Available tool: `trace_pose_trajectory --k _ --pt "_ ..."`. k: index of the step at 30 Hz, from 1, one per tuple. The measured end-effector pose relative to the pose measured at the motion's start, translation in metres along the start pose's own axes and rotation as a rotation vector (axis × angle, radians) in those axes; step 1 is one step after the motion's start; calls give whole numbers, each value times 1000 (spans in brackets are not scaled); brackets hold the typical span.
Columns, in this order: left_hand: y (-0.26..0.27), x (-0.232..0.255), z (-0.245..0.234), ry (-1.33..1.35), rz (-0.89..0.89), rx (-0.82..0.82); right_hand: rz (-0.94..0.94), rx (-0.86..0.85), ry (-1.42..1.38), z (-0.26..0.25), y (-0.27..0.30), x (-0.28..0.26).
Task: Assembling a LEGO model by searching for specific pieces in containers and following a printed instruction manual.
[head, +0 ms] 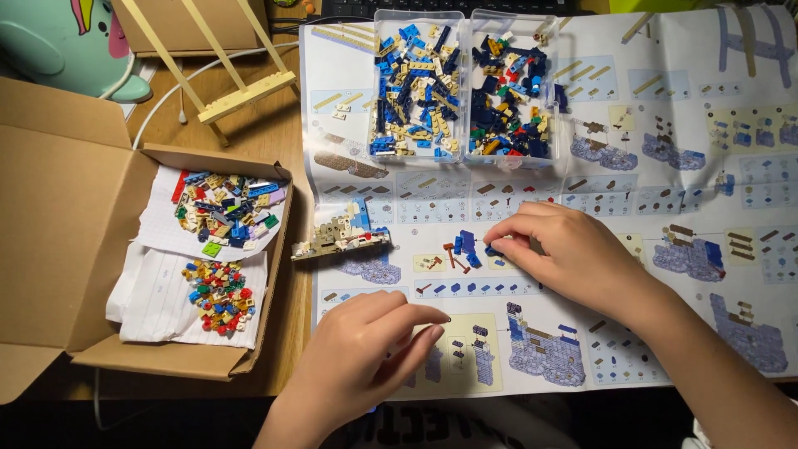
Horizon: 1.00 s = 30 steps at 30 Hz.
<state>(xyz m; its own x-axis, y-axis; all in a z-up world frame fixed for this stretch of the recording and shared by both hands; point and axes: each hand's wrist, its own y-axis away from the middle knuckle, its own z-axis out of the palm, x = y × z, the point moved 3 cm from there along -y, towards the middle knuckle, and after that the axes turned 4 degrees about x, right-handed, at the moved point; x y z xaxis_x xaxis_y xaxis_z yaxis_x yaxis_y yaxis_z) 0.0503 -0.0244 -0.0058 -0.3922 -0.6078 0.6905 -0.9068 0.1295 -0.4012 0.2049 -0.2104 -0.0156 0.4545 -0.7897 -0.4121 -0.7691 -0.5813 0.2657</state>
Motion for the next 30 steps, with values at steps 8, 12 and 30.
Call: trace_pose_trajectory --k 8,12,30 --pt "-13 -21 12 -122 2 -45 -114 101 -32 -5 0 7" --pt "-13 -31 16 -166 -65 -137 -118 92 -76 -13 8 17" --pt "21 -15 69 -526 110 -402 -445 147 418 56 87 6"
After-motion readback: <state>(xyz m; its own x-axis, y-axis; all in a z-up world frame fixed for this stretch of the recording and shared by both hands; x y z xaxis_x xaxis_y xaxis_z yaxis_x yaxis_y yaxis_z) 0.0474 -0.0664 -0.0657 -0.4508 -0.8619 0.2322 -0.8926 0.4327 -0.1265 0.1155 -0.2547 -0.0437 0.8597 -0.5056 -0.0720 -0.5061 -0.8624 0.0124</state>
